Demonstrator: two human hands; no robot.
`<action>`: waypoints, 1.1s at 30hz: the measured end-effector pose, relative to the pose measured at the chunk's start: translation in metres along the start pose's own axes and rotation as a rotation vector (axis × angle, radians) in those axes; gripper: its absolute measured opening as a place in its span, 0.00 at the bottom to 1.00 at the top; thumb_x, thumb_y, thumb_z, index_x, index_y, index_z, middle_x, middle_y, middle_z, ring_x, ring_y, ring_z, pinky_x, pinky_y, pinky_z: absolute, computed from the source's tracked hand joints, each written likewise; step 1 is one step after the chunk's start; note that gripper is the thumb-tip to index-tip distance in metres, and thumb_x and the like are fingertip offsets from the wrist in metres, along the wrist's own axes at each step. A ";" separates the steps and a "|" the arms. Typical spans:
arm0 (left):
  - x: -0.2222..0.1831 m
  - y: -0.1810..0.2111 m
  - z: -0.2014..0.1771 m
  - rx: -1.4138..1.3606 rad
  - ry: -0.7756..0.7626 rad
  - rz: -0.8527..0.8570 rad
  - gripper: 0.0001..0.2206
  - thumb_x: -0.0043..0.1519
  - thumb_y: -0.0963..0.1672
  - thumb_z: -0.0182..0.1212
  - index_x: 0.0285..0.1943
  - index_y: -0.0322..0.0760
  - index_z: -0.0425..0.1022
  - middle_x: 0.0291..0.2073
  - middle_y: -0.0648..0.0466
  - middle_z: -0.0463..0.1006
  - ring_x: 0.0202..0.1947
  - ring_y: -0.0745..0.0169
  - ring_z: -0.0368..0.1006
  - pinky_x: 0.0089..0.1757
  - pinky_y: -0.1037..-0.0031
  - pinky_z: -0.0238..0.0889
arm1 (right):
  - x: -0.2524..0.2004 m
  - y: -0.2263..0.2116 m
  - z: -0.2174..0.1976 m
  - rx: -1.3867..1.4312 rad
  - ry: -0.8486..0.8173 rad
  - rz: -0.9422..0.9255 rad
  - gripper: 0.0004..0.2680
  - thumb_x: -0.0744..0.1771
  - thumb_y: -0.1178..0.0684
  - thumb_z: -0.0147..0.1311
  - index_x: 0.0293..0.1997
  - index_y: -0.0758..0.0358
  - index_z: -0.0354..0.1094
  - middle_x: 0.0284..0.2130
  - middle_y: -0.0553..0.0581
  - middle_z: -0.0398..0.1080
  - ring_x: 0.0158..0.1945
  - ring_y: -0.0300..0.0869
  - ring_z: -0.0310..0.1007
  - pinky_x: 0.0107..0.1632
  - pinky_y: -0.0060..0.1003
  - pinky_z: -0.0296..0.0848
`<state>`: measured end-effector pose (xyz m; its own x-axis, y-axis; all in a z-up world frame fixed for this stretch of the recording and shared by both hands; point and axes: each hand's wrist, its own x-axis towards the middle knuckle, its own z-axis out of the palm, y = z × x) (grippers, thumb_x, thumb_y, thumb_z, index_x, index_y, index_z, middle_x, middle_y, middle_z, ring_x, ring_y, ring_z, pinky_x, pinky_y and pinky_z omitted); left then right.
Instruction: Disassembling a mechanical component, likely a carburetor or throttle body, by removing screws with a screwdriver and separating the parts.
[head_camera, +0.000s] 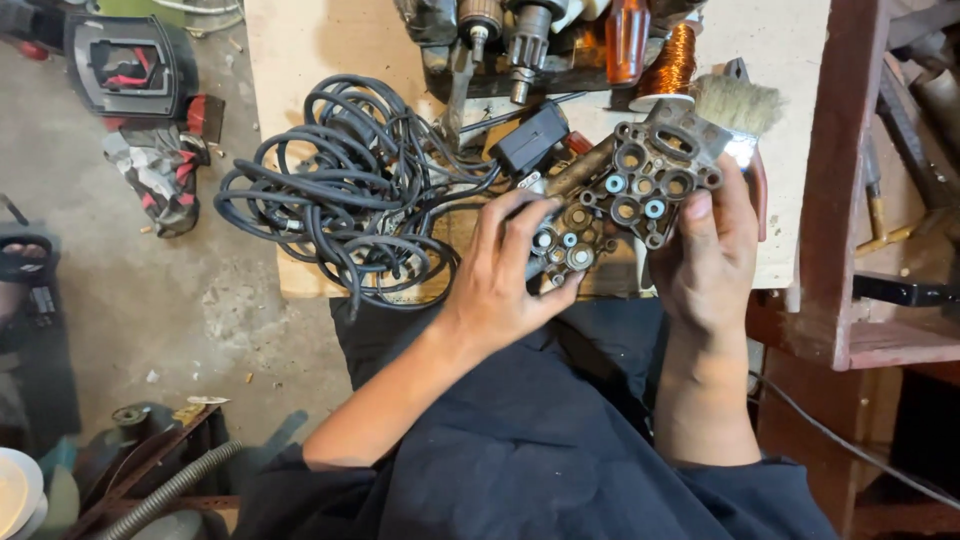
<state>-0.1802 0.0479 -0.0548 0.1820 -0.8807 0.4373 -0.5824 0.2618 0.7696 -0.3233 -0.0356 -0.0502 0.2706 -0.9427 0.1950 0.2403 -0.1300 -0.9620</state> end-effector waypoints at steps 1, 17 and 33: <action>-0.001 -0.006 -0.003 0.000 0.006 0.000 0.28 0.42 0.43 0.65 0.51 0.31 0.57 0.42 0.43 0.59 0.45 0.43 0.60 0.45 0.62 0.58 | -0.001 -0.002 0.003 -0.002 -0.005 -0.002 0.15 0.64 0.52 0.36 0.52 0.71 0.49 0.41 0.64 0.58 0.44 0.44 0.61 0.44 0.41 0.67; -0.004 -0.027 -0.028 -0.198 0.009 0.042 0.31 0.41 0.43 0.68 0.54 0.34 0.58 0.45 0.46 0.66 0.45 0.49 0.65 0.44 0.65 0.61 | 0.001 -0.007 0.038 0.206 -0.026 0.089 0.14 0.63 0.48 0.35 0.48 0.66 0.50 0.39 0.65 0.61 0.39 0.45 0.64 0.36 0.39 0.69; -0.007 -0.037 -0.035 -0.115 -0.182 0.038 0.34 0.49 0.47 0.65 0.57 0.32 0.46 0.51 0.46 0.57 0.51 0.51 0.57 0.54 0.64 0.53 | 0.008 -0.042 0.067 0.497 0.436 0.567 0.23 0.55 0.41 0.48 0.47 0.66 0.55 0.31 0.60 0.61 0.31 0.46 0.63 0.31 0.33 0.65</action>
<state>-0.1322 0.0579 -0.0700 0.0093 -0.9233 0.3840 -0.4898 0.3306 0.8067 -0.2689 -0.0167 0.0047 0.1157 -0.8716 -0.4764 0.5838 0.4477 -0.6773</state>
